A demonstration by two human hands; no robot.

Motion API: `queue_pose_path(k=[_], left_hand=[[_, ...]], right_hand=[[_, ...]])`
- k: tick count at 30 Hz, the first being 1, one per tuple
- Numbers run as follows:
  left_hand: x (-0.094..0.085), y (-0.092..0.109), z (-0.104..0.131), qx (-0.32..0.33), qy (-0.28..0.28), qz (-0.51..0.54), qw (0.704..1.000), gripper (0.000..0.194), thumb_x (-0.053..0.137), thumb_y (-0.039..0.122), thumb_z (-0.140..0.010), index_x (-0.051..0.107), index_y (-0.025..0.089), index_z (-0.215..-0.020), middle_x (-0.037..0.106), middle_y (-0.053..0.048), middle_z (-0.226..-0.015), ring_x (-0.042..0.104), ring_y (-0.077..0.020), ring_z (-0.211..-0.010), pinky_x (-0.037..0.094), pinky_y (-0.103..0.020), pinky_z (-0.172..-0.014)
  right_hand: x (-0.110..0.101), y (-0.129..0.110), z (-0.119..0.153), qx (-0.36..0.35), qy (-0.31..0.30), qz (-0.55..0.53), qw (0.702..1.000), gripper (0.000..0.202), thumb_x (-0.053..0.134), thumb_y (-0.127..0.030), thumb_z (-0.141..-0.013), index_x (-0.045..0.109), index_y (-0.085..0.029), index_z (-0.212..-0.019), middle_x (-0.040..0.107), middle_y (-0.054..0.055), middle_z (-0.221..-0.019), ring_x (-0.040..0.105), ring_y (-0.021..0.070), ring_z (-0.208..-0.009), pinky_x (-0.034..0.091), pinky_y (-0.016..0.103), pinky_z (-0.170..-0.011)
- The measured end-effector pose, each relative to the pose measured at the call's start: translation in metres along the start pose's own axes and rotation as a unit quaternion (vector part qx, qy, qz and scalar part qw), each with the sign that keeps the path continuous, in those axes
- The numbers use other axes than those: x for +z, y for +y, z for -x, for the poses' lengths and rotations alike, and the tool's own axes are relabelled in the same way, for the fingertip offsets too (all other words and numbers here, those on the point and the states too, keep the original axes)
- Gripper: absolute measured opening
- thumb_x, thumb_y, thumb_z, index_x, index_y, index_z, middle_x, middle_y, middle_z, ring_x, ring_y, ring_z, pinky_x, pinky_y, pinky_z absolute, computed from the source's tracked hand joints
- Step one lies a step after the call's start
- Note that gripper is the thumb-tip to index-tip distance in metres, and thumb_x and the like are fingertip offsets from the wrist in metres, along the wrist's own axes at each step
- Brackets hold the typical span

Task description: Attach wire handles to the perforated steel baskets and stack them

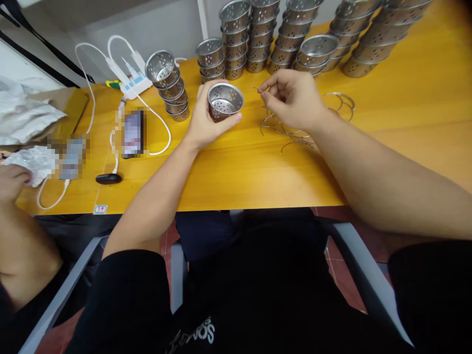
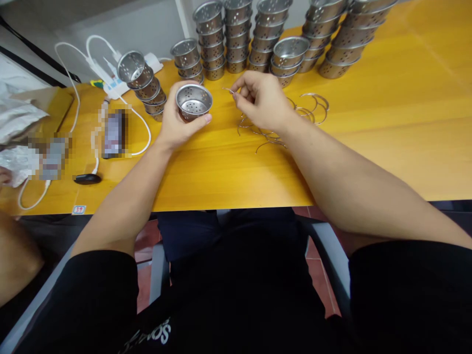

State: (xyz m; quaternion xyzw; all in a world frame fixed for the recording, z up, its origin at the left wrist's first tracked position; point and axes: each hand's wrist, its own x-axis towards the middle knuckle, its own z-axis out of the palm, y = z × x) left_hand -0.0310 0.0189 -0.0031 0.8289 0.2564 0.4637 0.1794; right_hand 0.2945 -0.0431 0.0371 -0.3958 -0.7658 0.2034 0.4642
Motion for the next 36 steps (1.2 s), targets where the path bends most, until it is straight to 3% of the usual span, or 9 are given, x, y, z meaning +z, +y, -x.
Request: queue_pose_path(k=[4,9,13,16,21,27,30,33,36], left_hand=[[0.013,-0.009,0.002,-0.038,0.034,0.041,0.998,0.115,0.096,0.116,-0.086,0.057,0.04,-0.163,0.073,-0.012,-0.158,0.078,-0.0441,-0.151,0.065,-0.066,-0.138],[0.024,-0.004,0.0,-0.046,0.017,0.044,0.998,0.113,0.098,0.104,-0.097,0.047,0.041,-0.176,0.074,-0.014,-0.167,0.08,-0.0423,-0.155,0.066,-0.064,-0.138],[0.032,-0.009,0.0,-0.034,0.012,0.053,0.998,0.104,0.084,0.106,-0.106,0.046,0.042,-0.178,0.071,-0.014,-0.173,0.079,-0.0425,-0.161,0.065,-0.065,-0.139],[0.032,-0.017,0.004,-0.022,0.009,0.063,0.998,0.112,0.09,0.111,-0.097,0.052,0.04,-0.174,0.073,-0.015,-0.169,0.081,-0.0429,-0.154,0.067,-0.065,-0.137],[0.024,-0.024,0.008,-0.016,0.005,0.071,0.997,0.111,0.111,0.099,-0.084,0.063,0.039,-0.164,0.078,-0.012,-0.158,0.085,-0.0409,-0.141,0.072,-0.062,-0.13],[0.027,-0.029,0.008,-0.027,-0.001,0.065,0.997,0.12,0.112,0.101,-0.081,0.057,0.037,-0.166,0.079,-0.011,-0.153,0.085,-0.0408,-0.14,0.071,-0.062,-0.13],[0.033,-0.029,0.005,-0.021,0.015,0.078,0.997,0.12,0.104,0.109,-0.084,0.055,0.038,-0.168,0.077,-0.013,-0.158,0.085,-0.0416,-0.142,0.071,-0.063,-0.131],[0.037,-0.021,0.003,-0.029,0.009,0.073,0.997,0.112,0.091,0.112,-0.095,0.053,0.039,-0.173,0.075,-0.014,-0.165,0.083,-0.0426,-0.15,0.068,-0.064,-0.135],[0.038,-0.009,0.003,-0.032,-0.012,0.061,0.998,0.112,0.084,0.117,-0.095,0.056,0.038,-0.169,0.077,-0.013,-0.16,0.084,-0.0428,-0.148,0.065,-0.067,-0.137]], right_hand=[[0.002,-0.003,-0.001,-0.009,0.004,-0.011,1.0,0.088,0.075,-0.119,-0.109,0.082,-0.032,-0.121,0.072,0.005,-0.085,0.058,0.0248,-0.065,0.054,0.045,-0.061],[0.004,-0.02,-0.001,0.01,0.007,-0.009,1.0,0.081,0.077,-0.114,-0.109,0.078,-0.034,-0.12,0.065,0.001,-0.081,0.05,0.0245,-0.063,0.048,0.045,-0.064],[0.004,-0.031,-0.001,0.028,0.003,-0.016,0.999,0.076,0.081,-0.111,-0.108,0.077,-0.036,-0.119,0.064,0.001,-0.081,0.049,0.0261,-0.065,0.049,0.047,-0.066],[0.004,-0.031,0.0,0.029,-0.003,-0.013,0.999,0.076,0.08,-0.111,-0.109,0.078,-0.036,-0.12,0.065,0.001,-0.083,0.049,0.0261,-0.065,0.052,0.047,-0.067],[0.004,-0.025,0.0,0.017,0.006,-0.006,1.0,0.08,0.078,-0.114,-0.11,0.08,-0.034,-0.119,0.066,0.002,-0.083,0.052,0.025,-0.065,0.058,0.047,-0.066],[0.003,-0.025,0.001,0.011,0.006,-0.017,1.0,0.067,0.086,-0.099,-0.116,0.084,-0.032,-0.124,0.069,0.003,-0.085,0.054,0.0251,-0.065,0.06,0.047,-0.067],[0.003,-0.025,0.002,0.026,0.006,-0.008,1.0,0.059,0.088,-0.09,-0.12,0.086,-0.032,-0.13,0.07,0.003,-0.087,0.059,0.0258,-0.068,0.067,0.047,-0.072],[0.004,-0.026,0.001,0.018,0.015,-0.002,1.0,0.066,0.085,-0.098,-0.118,0.087,-0.033,-0.13,0.068,0.002,-0.085,0.061,0.0259,-0.068,0.069,0.047,-0.073],[0.006,-0.029,0.001,0.002,0.023,-0.005,1.0,0.072,0.082,-0.104,-0.116,0.088,-0.033,-0.125,0.067,0.003,-0.085,0.058,0.0253,-0.067,0.066,0.047,-0.07]])
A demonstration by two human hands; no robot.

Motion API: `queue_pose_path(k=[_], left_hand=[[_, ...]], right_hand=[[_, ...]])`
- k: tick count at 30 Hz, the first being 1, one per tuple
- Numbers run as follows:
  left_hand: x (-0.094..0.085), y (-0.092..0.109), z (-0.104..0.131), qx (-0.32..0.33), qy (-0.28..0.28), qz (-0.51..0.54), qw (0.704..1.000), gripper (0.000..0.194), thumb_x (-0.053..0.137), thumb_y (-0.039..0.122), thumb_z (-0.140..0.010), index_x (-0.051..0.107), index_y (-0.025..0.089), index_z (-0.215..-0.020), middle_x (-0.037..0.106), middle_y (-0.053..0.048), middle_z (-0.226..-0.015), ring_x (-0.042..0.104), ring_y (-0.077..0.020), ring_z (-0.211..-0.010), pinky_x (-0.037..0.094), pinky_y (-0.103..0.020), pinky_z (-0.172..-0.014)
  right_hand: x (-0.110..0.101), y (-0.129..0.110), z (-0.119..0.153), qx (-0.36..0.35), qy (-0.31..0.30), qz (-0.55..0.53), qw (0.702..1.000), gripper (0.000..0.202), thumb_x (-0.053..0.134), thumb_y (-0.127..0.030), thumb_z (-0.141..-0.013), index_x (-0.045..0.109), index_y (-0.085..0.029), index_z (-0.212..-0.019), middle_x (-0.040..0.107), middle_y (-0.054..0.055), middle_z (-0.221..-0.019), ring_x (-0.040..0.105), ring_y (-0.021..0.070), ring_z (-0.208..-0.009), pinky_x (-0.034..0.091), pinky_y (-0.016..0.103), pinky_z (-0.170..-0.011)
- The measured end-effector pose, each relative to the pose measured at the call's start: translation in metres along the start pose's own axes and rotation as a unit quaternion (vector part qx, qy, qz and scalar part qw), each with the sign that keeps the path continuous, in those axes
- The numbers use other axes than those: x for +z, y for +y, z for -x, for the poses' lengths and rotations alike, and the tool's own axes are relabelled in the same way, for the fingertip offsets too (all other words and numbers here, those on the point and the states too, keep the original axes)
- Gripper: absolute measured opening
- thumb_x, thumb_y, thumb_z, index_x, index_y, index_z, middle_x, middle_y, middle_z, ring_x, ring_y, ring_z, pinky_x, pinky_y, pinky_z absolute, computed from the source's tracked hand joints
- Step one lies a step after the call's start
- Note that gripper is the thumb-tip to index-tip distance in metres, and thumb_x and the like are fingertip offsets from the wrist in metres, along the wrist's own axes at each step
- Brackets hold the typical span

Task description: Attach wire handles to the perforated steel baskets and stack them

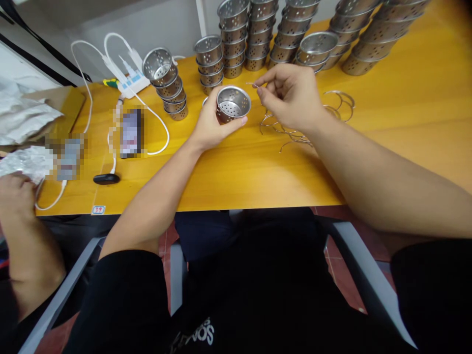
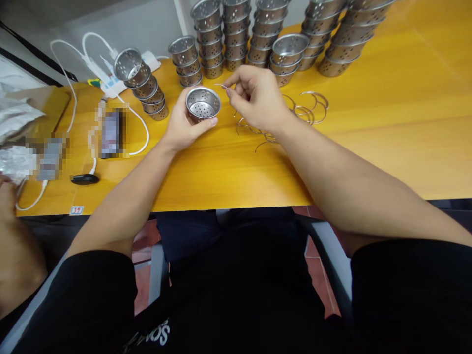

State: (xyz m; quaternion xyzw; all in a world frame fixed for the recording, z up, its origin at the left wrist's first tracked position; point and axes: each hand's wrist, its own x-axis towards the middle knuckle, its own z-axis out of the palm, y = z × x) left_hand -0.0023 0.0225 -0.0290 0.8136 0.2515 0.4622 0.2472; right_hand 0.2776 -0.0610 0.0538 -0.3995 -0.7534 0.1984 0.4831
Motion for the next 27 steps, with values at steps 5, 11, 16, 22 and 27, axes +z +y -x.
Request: queue_pose_path(k=[5,11,16,22,27], left_hand=[[-0.001,0.005,0.003,0.002,-0.008,-0.012,1.0,0.115,0.083,0.123,-0.09,0.059,0.035,-0.161,0.08,-0.012,-0.151,0.085,-0.0424,-0.141,0.064,-0.067,-0.136],[0.004,-0.004,0.003,0.024,-0.004,0.013,1.0,0.114,0.098,0.113,-0.087,0.059,0.038,-0.164,0.079,-0.011,-0.155,0.086,-0.0409,-0.14,0.068,-0.064,-0.132],[0.007,0.011,0.004,-0.018,-0.016,0.012,1.0,0.104,0.11,0.092,-0.093,0.056,0.037,-0.164,0.078,-0.013,-0.159,0.084,-0.0402,-0.144,0.068,-0.062,-0.134],[0.008,0.03,0.006,-0.031,-0.023,0.002,0.999,0.105,0.114,0.088,-0.092,0.057,0.036,-0.164,0.077,-0.013,-0.159,0.084,-0.0409,-0.147,0.069,-0.061,-0.135],[0.003,0.047,0.007,-0.057,-0.027,-0.053,0.997,0.107,0.11,0.095,-0.093,0.058,0.034,-0.165,0.079,-0.015,-0.16,0.083,-0.0424,-0.151,0.068,-0.058,-0.134]], right_hand=[[0.002,-0.014,0.003,0.014,-0.008,0.025,1.0,0.045,0.09,-0.077,-0.124,0.093,-0.032,-0.12,0.076,0.005,-0.092,0.065,0.0273,-0.072,0.068,0.048,-0.075],[0.004,-0.026,0.004,0.036,-0.008,0.051,0.998,0.037,0.093,-0.074,-0.121,0.094,-0.038,-0.118,0.082,0.005,-0.092,0.079,0.036,-0.083,0.078,0.06,-0.085],[0.002,-0.035,0.004,0.067,-0.021,0.073,0.995,0.038,0.093,-0.082,-0.116,0.094,-0.044,-0.121,0.088,0.006,-0.097,0.086,0.0442,-0.101,0.082,0.065,-0.085],[0.006,-0.031,0.003,0.059,-0.011,0.058,0.997,0.036,0.095,-0.075,-0.116,0.091,-0.04,-0.108,0.087,0.004,-0.094,0.082,0.039,-0.091,0.075,0.059,-0.083],[0.017,-0.024,-0.001,0.062,0.025,-0.039,0.997,0.043,0.111,-0.074,-0.095,0.09,-0.043,-0.116,0.075,-0.003,-0.075,0.069,0.0329,-0.079,0.067,0.054,-0.079]])
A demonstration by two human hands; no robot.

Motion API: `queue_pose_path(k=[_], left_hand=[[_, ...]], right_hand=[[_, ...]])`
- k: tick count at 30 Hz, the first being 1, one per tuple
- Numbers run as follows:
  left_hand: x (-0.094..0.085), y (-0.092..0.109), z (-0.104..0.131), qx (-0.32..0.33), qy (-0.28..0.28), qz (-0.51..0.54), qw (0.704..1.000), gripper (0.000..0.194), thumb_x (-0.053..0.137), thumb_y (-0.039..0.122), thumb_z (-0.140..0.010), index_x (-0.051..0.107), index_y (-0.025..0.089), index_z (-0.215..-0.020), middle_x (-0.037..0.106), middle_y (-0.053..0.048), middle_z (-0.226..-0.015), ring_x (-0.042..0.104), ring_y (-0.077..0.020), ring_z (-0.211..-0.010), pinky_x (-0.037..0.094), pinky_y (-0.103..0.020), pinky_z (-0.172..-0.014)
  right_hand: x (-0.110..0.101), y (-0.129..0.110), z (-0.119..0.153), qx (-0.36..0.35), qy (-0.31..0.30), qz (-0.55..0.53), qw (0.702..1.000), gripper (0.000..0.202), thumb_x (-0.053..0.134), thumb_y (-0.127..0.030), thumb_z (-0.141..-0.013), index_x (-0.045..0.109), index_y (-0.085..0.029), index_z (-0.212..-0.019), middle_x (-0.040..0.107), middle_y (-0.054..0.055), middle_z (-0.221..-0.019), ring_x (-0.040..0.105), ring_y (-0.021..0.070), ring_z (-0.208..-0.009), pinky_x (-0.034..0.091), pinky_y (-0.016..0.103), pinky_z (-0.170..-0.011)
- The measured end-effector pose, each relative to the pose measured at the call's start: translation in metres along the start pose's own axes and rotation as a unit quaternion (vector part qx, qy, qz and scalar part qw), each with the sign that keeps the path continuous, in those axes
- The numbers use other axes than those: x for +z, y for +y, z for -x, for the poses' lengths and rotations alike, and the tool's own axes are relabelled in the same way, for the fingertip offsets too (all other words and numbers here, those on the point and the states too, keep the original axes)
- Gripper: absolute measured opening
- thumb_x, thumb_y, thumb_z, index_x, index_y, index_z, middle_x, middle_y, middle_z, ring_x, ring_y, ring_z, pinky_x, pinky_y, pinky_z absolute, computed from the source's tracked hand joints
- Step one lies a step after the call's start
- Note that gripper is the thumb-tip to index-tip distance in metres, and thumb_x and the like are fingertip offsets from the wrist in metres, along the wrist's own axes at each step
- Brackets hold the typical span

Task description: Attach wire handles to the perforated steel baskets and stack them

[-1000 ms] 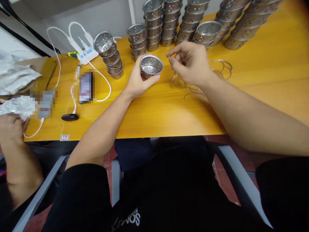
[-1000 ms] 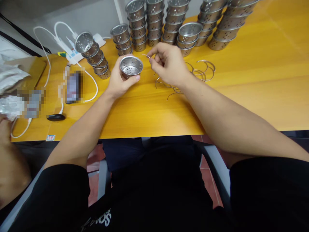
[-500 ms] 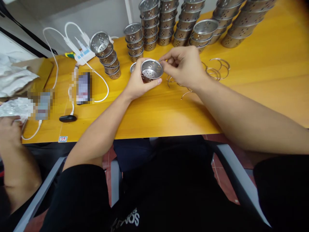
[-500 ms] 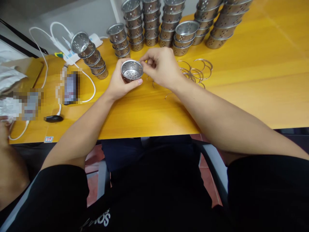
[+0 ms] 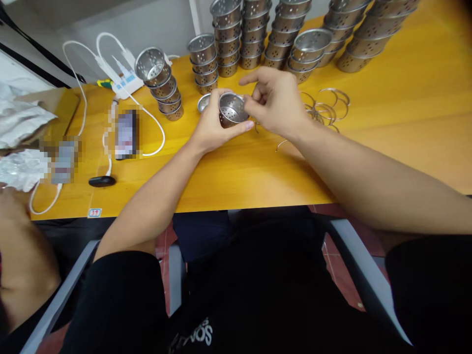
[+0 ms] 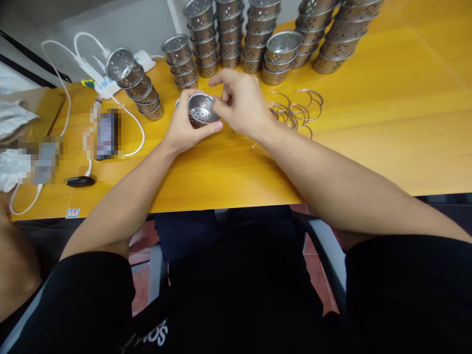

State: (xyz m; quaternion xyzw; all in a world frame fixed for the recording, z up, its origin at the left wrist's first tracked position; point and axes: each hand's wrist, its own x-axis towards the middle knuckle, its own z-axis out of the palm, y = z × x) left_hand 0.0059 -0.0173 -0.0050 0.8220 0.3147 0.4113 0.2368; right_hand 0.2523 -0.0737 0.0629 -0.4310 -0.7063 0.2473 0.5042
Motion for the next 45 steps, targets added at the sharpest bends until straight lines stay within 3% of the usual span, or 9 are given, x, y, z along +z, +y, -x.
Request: queue_pose_path(k=[7,13,19,24,27,30,34,39,45], left_hand=[[0.001,-0.001,0.001,0.027,-0.036,0.004,0.999,0.119,0.105,0.11,-0.084,0.063,0.03,-0.162,0.081,-0.013,-0.151,0.085,-0.0402,-0.139,0.069,-0.057,-0.127],[0.004,-0.004,0.001,0.041,-0.043,0.027,0.998,0.125,0.096,0.119,-0.084,0.061,0.029,-0.163,0.079,-0.013,-0.15,0.085,-0.0389,-0.135,0.069,-0.055,-0.122],[0.002,-0.006,0.0,0.031,-0.05,0.023,0.998,0.12,0.103,0.111,-0.086,0.064,0.029,-0.164,0.081,-0.012,-0.149,0.085,-0.0383,-0.135,0.069,-0.056,-0.123],[-0.005,-0.002,0.0,0.018,-0.05,0.067,0.996,0.097,0.09,0.107,-0.103,0.071,0.029,-0.157,0.083,-0.011,-0.142,0.086,-0.0355,-0.129,0.072,-0.054,-0.118],[-0.01,-0.004,0.0,0.018,-0.049,0.095,0.994,0.093,0.085,0.109,-0.105,0.074,0.029,-0.152,0.084,-0.011,-0.139,0.087,-0.0345,-0.126,0.073,-0.053,-0.115],[-0.012,-0.011,0.0,0.029,-0.061,0.092,0.993,0.101,0.093,0.109,-0.097,0.072,0.03,-0.156,0.083,-0.012,-0.145,0.086,-0.0367,-0.133,0.072,-0.055,-0.12],[-0.01,-0.025,-0.001,0.068,-0.054,0.059,0.994,0.11,0.102,0.105,-0.09,0.066,0.029,-0.161,0.08,-0.012,-0.148,0.084,-0.0397,-0.139,0.068,-0.061,-0.131],[-0.008,-0.031,-0.002,0.078,-0.058,0.019,0.995,0.096,0.101,0.088,-0.098,0.064,0.027,-0.161,0.079,-0.012,-0.148,0.083,-0.0391,-0.138,0.065,-0.062,-0.135],[-0.008,-0.023,-0.001,0.069,-0.055,0.0,0.996,0.085,0.1,0.078,-0.101,0.064,0.027,-0.158,0.078,-0.012,-0.148,0.082,-0.0389,-0.139,0.064,-0.061,-0.136]], right_hand=[[0.003,-0.005,-0.003,0.009,-0.033,-0.075,0.997,0.03,0.11,-0.063,-0.089,0.09,-0.04,-0.095,0.072,-0.002,-0.071,0.058,0.0277,-0.067,0.06,0.053,-0.069],[0.001,-0.008,-0.001,0.022,-0.048,-0.109,0.993,0.032,0.112,-0.06,-0.091,0.09,-0.039,-0.098,0.066,-0.003,-0.065,0.06,0.0285,-0.072,0.062,0.053,-0.074],[0.006,-0.002,-0.003,0.005,-0.045,-0.1,0.994,0.026,0.107,-0.058,-0.095,0.091,-0.038,-0.098,0.072,-0.002,-0.071,0.056,0.0263,-0.069,0.059,0.051,-0.072],[-0.004,-0.008,0.0,0.015,-0.085,-0.14,0.986,0.046,0.106,-0.078,-0.103,0.088,-0.036,-0.095,0.073,0.0,-0.072,0.056,0.0255,-0.066,0.055,0.048,-0.065],[-0.012,-0.012,0.003,0.035,-0.158,-0.166,0.973,0.059,0.113,-0.088,-0.097,0.086,-0.036,-0.099,0.071,-0.003,-0.07,0.054,0.0226,-0.063,0.046,0.041,-0.056],[-0.014,-0.011,0.002,0.017,-0.172,-0.189,0.967,0.067,0.121,-0.09,-0.087,0.084,-0.034,-0.097,0.069,-0.003,-0.07,0.052,0.0202,-0.061,0.041,0.039,-0.053],[-0.008,-0.01,0.002,0.037,-0.14,-0.203,0.968,0.067,0.124,-0.085,-0.088,0.081,-0.035,-0.096,0.071,-0.002,-0.075,0.053,0.0209,-0.061,0.041,0.039,-0.051],[-0.006,-0.016,0.005,0.079,-0.135,-0.206,0.966,0.069,0.13,-0.077,-0.084,0.077,-0.034,-0.096,0.073,-0.002,-0.078,0.059,0.0225,-0.068,0.047,0.039,-0.051],[-0.001,-0.008,0.002,0.066,-0.135,-0.208,0.967,0.077,0.128,-0.089,-0.076,0.075,-0.036,-0.093,0.072,-0.002,-0.078,0.066,0.0277,-0.086,0.061,0.044,-0.07]])
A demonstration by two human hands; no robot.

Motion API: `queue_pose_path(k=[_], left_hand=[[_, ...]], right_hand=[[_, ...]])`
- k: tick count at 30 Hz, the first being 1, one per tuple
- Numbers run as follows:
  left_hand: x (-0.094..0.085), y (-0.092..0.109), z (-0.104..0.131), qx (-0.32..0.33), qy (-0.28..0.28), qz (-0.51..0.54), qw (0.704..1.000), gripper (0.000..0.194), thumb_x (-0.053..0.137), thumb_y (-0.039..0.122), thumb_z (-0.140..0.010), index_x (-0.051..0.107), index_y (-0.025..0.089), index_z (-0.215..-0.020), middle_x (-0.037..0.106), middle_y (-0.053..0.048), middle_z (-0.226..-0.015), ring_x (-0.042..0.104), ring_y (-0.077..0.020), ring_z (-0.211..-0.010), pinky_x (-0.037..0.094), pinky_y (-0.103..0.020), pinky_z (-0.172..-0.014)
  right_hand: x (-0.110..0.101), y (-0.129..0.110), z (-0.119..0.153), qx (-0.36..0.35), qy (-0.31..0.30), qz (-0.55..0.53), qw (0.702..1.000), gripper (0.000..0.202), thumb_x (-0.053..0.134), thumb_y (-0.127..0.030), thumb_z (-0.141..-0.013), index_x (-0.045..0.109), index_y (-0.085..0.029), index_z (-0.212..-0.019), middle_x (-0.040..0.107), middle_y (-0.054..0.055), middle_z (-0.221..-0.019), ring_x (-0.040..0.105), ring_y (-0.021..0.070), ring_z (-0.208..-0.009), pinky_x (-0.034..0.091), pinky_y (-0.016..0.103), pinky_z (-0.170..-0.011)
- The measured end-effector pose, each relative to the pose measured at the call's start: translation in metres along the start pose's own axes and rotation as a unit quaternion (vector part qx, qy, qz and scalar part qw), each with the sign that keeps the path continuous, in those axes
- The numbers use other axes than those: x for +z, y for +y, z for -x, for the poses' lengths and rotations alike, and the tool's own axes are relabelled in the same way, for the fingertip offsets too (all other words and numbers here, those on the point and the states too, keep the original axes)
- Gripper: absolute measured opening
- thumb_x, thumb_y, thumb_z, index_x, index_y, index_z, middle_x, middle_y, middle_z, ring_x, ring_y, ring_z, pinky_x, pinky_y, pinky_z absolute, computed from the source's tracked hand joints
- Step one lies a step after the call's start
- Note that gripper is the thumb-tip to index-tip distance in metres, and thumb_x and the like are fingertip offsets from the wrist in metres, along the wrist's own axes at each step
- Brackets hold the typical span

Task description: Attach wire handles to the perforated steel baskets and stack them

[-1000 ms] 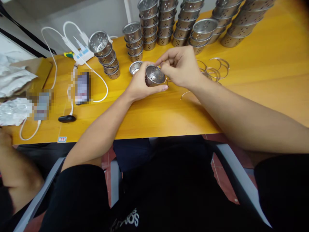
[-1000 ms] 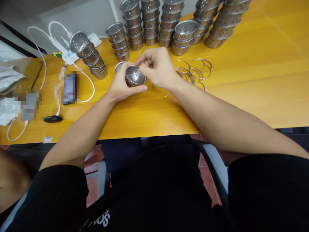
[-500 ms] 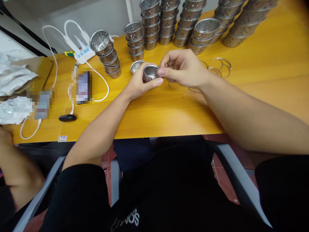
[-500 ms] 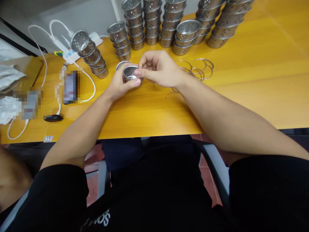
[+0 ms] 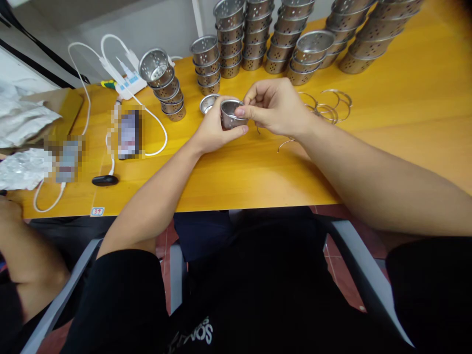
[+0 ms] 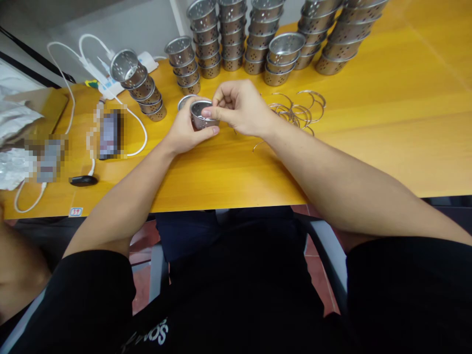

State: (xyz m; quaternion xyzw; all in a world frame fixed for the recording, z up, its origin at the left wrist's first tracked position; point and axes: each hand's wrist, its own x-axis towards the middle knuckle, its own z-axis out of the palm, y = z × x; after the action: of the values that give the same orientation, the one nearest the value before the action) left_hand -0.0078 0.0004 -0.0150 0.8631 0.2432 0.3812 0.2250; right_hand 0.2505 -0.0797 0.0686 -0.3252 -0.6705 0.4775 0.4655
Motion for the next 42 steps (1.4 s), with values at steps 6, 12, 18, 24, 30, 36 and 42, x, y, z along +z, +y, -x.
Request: queue_pose_path(k=[6,12,18,24,30,36,42], left_hand=[[0.0,0.005,0.0,-0.032,0.006,-0.002,0.999,0.079,0.101,0.076,-0.101,0.067,0.027,-0.154,0.079,-0.011,-0.145,0.082,-0.0383,-0.136,0.064,-0.062,-0.134],[-0.001,0.013,-0.002,-0.068,0.006,-0.002,0.998,0.077,0.103,0.075,-0.102,0.067,0.027,-0.151,0.08,-0.01,-0.144,0.083,-0.0395,-0.139,0.062,-0.065,-0.137],[-0.007,0.024,-0.002,-0.065,0.044,-0.02,0.997,0.086,0.1,0.074,-0.105,0.056,0.033,-0.166,0.076,-0.013,-0.16,0.08,-0.0414,-0.154,0.063,-0.061,-0.14],[-0.013,0.019,-0.002,-0.072,0.066,-0.019,0.995,0.088,0.101,0.074,-0.104,0.054,0.037,-0.168,0.074,-0.015,-0.168,0.078,-0.0425,-0.159,0.061,-0.063,-0.145],[-0.012,0.01,-0.003,-0.053,0.065,-0.023,0.996,0.101,0.098,0.089,-0.106,0.048,0.038,-0.177,0.072,-0.016,-0.17,0.078,-0.042,-0.16,0.062,-0.061,-0.144],[-0.01,0.017,-0.002,-0.039,0.07,-0.029,0.996,0.101,0.095,0.094,-0.106,0.047,0.039,-0.176,0.072,-0.014,-0.167,0.081,-0.0406,-0.155,0.065,-0.06,-0.141],[-0.011,0.02,-0.001,-0.044,0.056,-0.028,0.997,0.101,0.099,0.09,-0.104,0.049,0.038,-0.175,0.073,-0.015,-0.17,0.081,-0.0407,-0.155,0.065,-0.059,-0.14]], right_hand=[[0.001,0.002,-0.001,-0.006,0.015,0.044,0.999,0.078,0.124,-0.097,-0.072,0.077,-0.038,-0.091,0.076,0.0,-0.08,0.07,0.0325,-0.087,0.062,0.051,-0.072],[0.005,-0.003,0.002,-0.007,0.023,0.06,0.998,0.084,0.117,-0.109,-0.068,0.078,-0.039,-0.093,0.079,0.002,-0.085,0.068,0.0338,-0.088,0.065,0.054,-0.077],[0.001,-0.004,0.006,-0.116,0.087,0.155,0.977,0.066,0.101,-0.102,-0.097,0.087,-0.041,-0.12,0.088,0.007,-0.125,0.066,0.0306,-0.087,0.063,0.054,-0.077],[-0.011,-0.001,0.006,-0.159,0.062,0.232,0.958,0.042,0.094,-0.083,-0.111,0.092,-0.045,-0.128,0.086,0.011,-0.141,0.076,0.041,-0.11,0.07,0.065,-0.1],[-0.015,-0.001,0.008,-0.156,0.015,0.267,0.951,0.031,0.09,-0.074,-0.115,0.093,-0.048,-0.132,0.085,0.01,-0.152,0.082,0.0483,-0.129,0.077,0.073,-0.108],[-0.016,0.009,0.008,-0.155,-0.027,0.299,0.941,0.031,0.089,-0.063,-0.116,0.094,-0.048,-0.143,0.081,0.01,-0.162,0.081,0.0514,-0.141,0.078,0.072,-0.116],[-0.014,0.022,0.007,-0.168,-0.052,0.306,0.936,0.043,0.091,-0.052,-0.114,0.093,-0.044,-0.156,0.08,0.012,-0.161,0.081,0.0495,-0.144,0.077,0.066,-0.12]])
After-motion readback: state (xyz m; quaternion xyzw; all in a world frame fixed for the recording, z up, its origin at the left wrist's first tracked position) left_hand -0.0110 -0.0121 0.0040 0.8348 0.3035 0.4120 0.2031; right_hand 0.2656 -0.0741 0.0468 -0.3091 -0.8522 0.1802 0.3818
